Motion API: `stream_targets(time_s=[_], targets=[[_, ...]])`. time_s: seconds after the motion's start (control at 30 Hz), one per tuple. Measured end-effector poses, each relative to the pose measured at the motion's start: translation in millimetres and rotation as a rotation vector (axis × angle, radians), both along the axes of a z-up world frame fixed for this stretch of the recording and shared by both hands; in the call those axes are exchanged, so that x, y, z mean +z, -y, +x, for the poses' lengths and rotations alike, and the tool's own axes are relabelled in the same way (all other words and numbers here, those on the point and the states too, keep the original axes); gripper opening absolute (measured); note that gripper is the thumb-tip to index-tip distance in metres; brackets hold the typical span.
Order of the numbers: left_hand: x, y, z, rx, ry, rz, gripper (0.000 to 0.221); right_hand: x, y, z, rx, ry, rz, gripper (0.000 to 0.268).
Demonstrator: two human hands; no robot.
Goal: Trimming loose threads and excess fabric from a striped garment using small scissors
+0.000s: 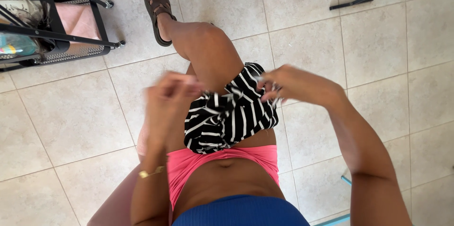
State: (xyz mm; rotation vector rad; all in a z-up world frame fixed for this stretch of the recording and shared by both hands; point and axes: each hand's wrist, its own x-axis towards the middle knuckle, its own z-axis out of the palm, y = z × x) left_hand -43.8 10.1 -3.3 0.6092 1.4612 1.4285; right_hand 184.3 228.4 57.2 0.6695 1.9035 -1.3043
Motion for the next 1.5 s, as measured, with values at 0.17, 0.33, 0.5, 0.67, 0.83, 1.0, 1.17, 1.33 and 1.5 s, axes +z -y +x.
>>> stream_targets(time_s=[0.17,0.33,0.5,0.67,0.83,1.0,1.17,1.33,1.5], targets=[[-41.8,61.5,-75.2,0.32,-0.448,-0.135,0.011,-41.6,-21.3,57.7,-0.058,-0.016,0.713,0.07],[-102.7,84.2,-89.9,0.268,-0.979,-0.314,0.052,-98.9,-22.8,99.7,-0.292,-0.158,0.563,0.076],[40.8,-35.3,35.1,-0.06,-0.183,-0.796,0.065,-158.8,10.9,65.9,-0.752,-0.49,0.175,0.058],[-73.0,-5.4,96.2,-0.458,-0.506,0.196,0.039,-171.8,32.3,77.3,-0.642,-0.748,0.353,0.024],[-56.2,-4.1,67.8,-0.594,-0.397,0.116,0.037,-156.1,30.3,137.1,-0.788,-0.838,0.089,0.031],[-4.2,-8.3,68.7,-0.88,0.013,0.247,0.031,-105.4,42.6,148.5,-0.507,-0.664,0.132,0.022],[-32.7,0.0,67.3,-0.675,-0.032,0.282,0.048,-92.8,37.4,149.7,-0.499,-0.519,0.589,0.023],[-31.6,-1.0,61.4,-0.548,-0.309,0.141,0.041,-90.1,53.1,166.9,-0.728,-0.654,0.237,0.029],[-23.5,-4.9,66.8,-0.821,0.056,0.318,0.019,-93.5,49.9,186.8,-0.608,-0.658,0.313,0.025]])
